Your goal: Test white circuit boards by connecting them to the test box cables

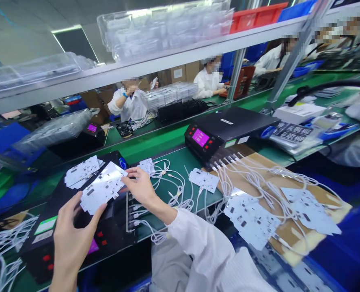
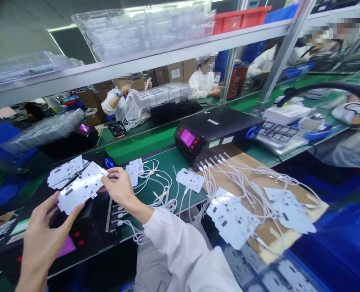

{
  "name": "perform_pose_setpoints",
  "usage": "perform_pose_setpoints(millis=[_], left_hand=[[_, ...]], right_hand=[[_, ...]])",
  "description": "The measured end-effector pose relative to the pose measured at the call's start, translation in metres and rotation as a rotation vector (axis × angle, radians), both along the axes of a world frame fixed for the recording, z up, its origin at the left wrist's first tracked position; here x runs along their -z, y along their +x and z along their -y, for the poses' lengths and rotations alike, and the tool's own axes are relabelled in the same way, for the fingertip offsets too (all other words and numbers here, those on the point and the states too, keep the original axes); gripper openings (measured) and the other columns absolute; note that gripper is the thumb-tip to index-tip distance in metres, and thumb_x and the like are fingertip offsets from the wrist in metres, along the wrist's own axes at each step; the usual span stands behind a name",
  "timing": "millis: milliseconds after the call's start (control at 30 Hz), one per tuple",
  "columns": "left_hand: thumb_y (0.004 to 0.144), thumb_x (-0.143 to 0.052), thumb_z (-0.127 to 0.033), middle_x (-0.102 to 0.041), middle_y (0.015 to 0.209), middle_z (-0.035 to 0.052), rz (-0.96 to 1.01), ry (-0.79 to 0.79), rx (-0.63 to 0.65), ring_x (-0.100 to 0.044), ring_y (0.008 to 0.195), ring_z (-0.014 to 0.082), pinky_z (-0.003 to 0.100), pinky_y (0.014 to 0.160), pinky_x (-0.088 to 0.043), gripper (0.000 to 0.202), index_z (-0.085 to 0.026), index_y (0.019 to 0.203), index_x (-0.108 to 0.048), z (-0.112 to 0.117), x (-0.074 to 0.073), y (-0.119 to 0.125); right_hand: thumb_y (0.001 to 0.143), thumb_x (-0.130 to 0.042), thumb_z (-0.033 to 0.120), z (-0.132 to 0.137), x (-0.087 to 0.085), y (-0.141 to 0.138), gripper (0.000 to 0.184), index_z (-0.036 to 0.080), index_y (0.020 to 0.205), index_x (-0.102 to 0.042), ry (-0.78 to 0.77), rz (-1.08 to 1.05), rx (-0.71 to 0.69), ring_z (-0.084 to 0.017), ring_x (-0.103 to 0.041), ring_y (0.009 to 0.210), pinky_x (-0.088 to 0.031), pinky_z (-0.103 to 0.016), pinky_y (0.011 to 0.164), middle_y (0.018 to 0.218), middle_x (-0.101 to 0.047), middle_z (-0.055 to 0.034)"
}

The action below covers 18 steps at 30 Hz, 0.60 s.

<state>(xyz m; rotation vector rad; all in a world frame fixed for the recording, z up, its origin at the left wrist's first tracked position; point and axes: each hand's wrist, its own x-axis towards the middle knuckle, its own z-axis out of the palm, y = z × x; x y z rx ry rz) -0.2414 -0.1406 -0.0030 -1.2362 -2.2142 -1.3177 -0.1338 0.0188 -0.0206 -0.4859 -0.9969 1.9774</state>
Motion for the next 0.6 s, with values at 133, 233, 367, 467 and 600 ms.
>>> perform_pose_setpoints(millis=[133, 233, 367, 467, 600], left_hand=[[0.08, -0.08, -0.059, -0.058, 0.149, 0.014, 0.001, 0.109, 0.091, -0.062, 0.133, 0.0354, 0.052, 0.118, -0.05, 0.08, -0.022, 0.148, -0.059, -0.014, -0.004, 0.031], [0.082, -0.081, -0.056, -0.063, 0.145, 0.0133, 0.264, 0.135, 0.207, -0.066, 0.128, 0.0321, 0.047, 0.11, -0.057, 0.079, -0.025, 0.15, -0.055, -0.029, -0.01, 0.051], [0.072, -0.082, -0.07, -0.071, 0.131, 0.0178, 0.635, -0.09, 0.361, -0.072, 0.115, 0.0366, 0.043, 0.082, -0.067, 0.084, -0.018, 0.137, -0.065, -0.048, -0.009, 0.069], [0.069, -0.082, -0.073, -0.071, 0.131, 0.0204, 0.747, -0.142, 0.434, -0.072, 0.114, 0.0374, 0.043, 0.081, -0.066, 0.087, -0.016, 0.133, -0.066, -0.06, 0.0, 0.083], [0.073, -0.083, -0.066, -0.069, 0.135, 0.0201, 0.815, -0.09, 0.446, -0.07, 0.121, 0.0368, 0.048, 0.095, -0.063, 0.084, -0.017, 0.139, -0.063, -0.072, 0.021, 0.101]], right_hand=[[0.063, -0.093, 0.036, -0.015, -0.016, 0.047, 0.049, 0.018, 0.096, -0.062, 0.074, 0.003, 0.021, -0.017, -0.072, 0.07, -0.065, -0.031, 0.056, 0.088, -0.065, 0.0016], [0.061, -0.096, 0.038, -0.027, -0.025, 0.092, 0.051, 0.017, 0.096, -0.065, 0.16, 0.075, -0.005, -0.017, -0.071, 0.073, -0.066, -0.031, 0.055, 0.088, -0.065, 0.0009], [0.065, -0.095, 0.038, -0.033, -0.023, 0.141, 0.047, 0.016, 0.096, -0.067, 0.215, 0.196, -0.042, -0.016, -0.071, 0.071, -0.067, -0.031, 0.056, 0.09, -0.066, -0.0004], [0.067, -0.095, 0.042, -0.034, -0.013, 0.161, 0.047, 0.017, 0.096, -0.068, 0.219, 0.244, -0.037, -0.015, -0.071, 0.07, -0.066, -0.03, 0.056, 0.089, -0.068, -0.0011], [0.077, -0.087, 0.054, -0.049, 0.003, 0.172, 0.046, 0.018, 0.099, -0.07, 0.279, 0.292, -0.014, -0.018, -0.072, 0.078, -0.065, -0.03, 0.063, 0.09, -0.073, -0.0035]])
